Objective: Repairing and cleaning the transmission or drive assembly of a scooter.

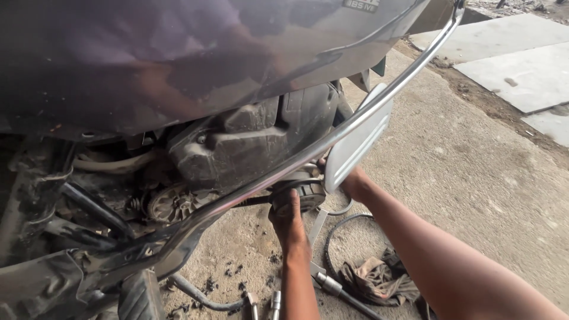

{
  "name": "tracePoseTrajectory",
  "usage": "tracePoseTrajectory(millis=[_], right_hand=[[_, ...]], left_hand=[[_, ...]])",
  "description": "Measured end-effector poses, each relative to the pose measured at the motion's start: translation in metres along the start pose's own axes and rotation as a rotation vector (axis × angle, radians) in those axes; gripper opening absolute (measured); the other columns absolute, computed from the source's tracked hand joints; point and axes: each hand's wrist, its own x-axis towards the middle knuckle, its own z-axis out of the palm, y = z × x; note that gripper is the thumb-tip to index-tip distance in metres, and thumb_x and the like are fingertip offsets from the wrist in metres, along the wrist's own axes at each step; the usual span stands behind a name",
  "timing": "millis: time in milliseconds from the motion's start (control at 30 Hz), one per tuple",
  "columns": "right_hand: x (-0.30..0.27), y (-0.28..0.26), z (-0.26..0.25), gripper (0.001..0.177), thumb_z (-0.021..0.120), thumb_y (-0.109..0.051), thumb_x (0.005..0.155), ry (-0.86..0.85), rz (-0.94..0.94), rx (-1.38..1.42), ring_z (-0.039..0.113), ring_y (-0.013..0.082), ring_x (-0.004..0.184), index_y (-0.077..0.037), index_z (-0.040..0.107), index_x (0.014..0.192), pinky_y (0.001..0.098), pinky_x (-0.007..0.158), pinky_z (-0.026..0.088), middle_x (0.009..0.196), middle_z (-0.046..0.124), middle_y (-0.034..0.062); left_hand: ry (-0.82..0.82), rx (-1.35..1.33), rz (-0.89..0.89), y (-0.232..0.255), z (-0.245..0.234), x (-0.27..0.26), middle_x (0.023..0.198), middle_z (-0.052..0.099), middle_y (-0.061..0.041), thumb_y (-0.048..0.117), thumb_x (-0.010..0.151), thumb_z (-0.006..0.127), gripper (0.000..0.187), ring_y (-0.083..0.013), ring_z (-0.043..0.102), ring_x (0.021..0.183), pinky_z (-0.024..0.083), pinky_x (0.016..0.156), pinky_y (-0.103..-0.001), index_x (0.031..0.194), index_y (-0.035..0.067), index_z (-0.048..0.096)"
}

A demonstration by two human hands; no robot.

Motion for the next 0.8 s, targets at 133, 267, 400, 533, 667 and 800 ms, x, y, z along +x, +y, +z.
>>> tracePoseTrajectory(millis=[133,267,400,533,667,800], right_hand=[[-0.019,-0.033,0.002,0.027,0.068,-0.017,0.095,0.148,-0.18,-0.09,0.072,0.022,0.084,0.004,0.071,0.111,0.0373,0.07,0.059,0.097,0.075,0.013],[-0.026,-0.026,-0.009,0.026,0.068,-0.012,0.089,0.073,-0.174,-0.011,0.074,0.0221,0.088,0.003,0.068,0.111,0.0369,0.074,0.062,0.1,0.074,0.0148],[-0.039,-0.038,-0.009,0.034,0.075,-0.005,0.081,0.09,-0.169,-0.234,0.073,0.0215,0.097,0.002,0.069,0.115,0.0356,0.085,0.061,0.105,0.076,0.0136],[-0.037,-0.032,-0.013,0.045,0.077,0.0,0.078,0.099,-0.193,-0.307,0.07,0.0205,0.105,-0.001,0.065,0.121,0.0348,0.091,0.059,0.112,0.074,0.0108],[-0.046,-0.049,-0.005,0.041,0.078,-0.003,0.08,0.079,-0.138,-0.374,0.072,0.0215,0.107,-0.001,0.068,0.12,0.0352,0.093,0.059,0.113,0.076,0.0134],[-0.048,-0.054,-0.005,0.038,0.077,-0.007,0.082,0.087,-0.086,-0.483,0.072,0.0224,0.108,-0.001,0.071,0.119,0.0367,0.094,0.059,0.114,0.077,0.0149]], left_hand=[[-0.103,-0.138,-0.135,0.039,0.022,-0.032,0.145,0.043,-0.01,0.062,0.078,0.067,0.098,-0.0257,0.046,0.134,0.048,0.104,-0.048,0.157,0.027,0.022],[-0.067,-0.541,-0.25,0.053,0.044,-0.023,0.143,0.048,-0.017,0.06,0.075,0.074,0.097,-0.0304,0.055,0.125,0.057,0.097,-0.045,0.155,0.03,0.03],[0.106,-0.503,-0.211,0.079,0.063,-0.03,0.144,0.047,-0.007,0.058,0.066,0.076,0.104,-0.0261,0.055,0.128,0.057,0.098,-0.045,0.152,0.038,0.021],[0.312,0.074,0.157,0.016,0.068,0.019,0.15,0.051,-0.012,0.067,0.078,0.078,0.103,-0.0266,0.059,0.135,0.047,0.112,-0.042,0.156,0.023,0.028],[0.311,-0.224,-0.214,0.031,0.067,0.013,0.146,0.044,-0.016,0.063,0.077,0.073,0.099,-0.0293,0.052,0.134,0.052,0.107,-0.05,0.151,0.021,0.024],[0.126,-0.728,-0.269,0.047,0.056,-0.009,0.139,0.05,-0.018,0.064,0.08,0.063,0.086,-0.0322,0.059,0.128,0.057,0.094,-0.048,0.15,0.023,0.033]])
